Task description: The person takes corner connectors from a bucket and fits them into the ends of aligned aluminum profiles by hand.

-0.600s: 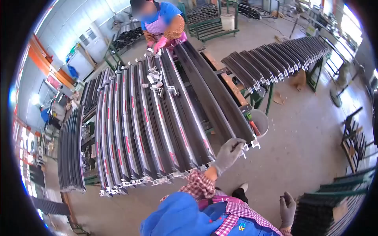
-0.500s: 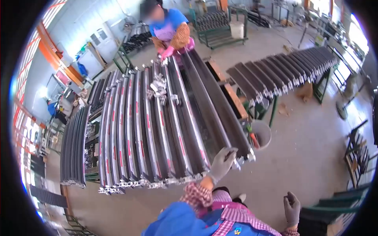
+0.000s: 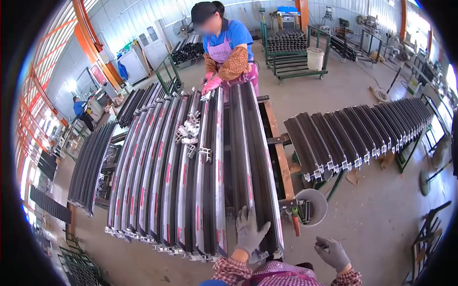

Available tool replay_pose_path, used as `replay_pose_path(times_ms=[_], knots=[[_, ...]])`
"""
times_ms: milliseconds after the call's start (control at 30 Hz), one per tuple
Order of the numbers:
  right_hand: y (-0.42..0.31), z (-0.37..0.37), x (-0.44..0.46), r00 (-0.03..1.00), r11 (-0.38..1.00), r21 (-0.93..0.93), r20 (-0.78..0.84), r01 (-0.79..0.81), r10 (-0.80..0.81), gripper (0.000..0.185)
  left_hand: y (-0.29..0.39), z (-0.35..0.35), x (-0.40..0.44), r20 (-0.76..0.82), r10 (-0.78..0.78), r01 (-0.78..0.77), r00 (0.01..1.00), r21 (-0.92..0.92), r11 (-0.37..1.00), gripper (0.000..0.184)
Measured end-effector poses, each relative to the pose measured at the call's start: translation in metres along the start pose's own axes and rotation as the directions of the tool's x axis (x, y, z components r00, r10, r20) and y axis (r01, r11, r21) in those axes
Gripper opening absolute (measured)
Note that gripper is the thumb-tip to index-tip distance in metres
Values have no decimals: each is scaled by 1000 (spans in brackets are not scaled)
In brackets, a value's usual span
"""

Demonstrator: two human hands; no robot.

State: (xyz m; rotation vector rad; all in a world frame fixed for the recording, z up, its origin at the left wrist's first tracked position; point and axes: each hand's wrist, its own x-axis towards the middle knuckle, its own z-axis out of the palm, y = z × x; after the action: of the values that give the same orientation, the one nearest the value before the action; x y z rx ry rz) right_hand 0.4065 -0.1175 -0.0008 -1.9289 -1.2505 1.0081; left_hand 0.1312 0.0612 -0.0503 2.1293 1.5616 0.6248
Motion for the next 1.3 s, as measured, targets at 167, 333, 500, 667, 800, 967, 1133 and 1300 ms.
replay_pose_path(times_ms=[167,333,500,667,800,967,1133,1300], knots=[[33,-35,36,994,984,-174,104,34,-17,37,12,12,23,119,-192,185,974,67,980,91],[42,-73,79,953,961,-225,288,161,-92,38,25,24,31,63,-260,238,964,238,942,78],[45,-116,105,927,950,-181,328,253,-184,40,23,40,31,-27,-289,285,957,278,917,67],[63,-151,103,943,945,-238,299,223,-147,41,25,42,31,-57,-308,312,950,272,910,66],[70,-157,100,956,958,-226,272,175,-111,40,26,42,32,-61,-307,312,950,267,912,65],[63,-146,95,948,960,-223,304,171,-99,40,26,42,32,-63,-293,299,954,265,917,64],[63,-136,95,940,953,-244,328,179,-92,41,27,40,33,-59,-287,291,956,276,916,64],[61,-131,96,940,954,-239,329,179,-93,40,26,40,33,-55,-279,282,959,292,914,64]])
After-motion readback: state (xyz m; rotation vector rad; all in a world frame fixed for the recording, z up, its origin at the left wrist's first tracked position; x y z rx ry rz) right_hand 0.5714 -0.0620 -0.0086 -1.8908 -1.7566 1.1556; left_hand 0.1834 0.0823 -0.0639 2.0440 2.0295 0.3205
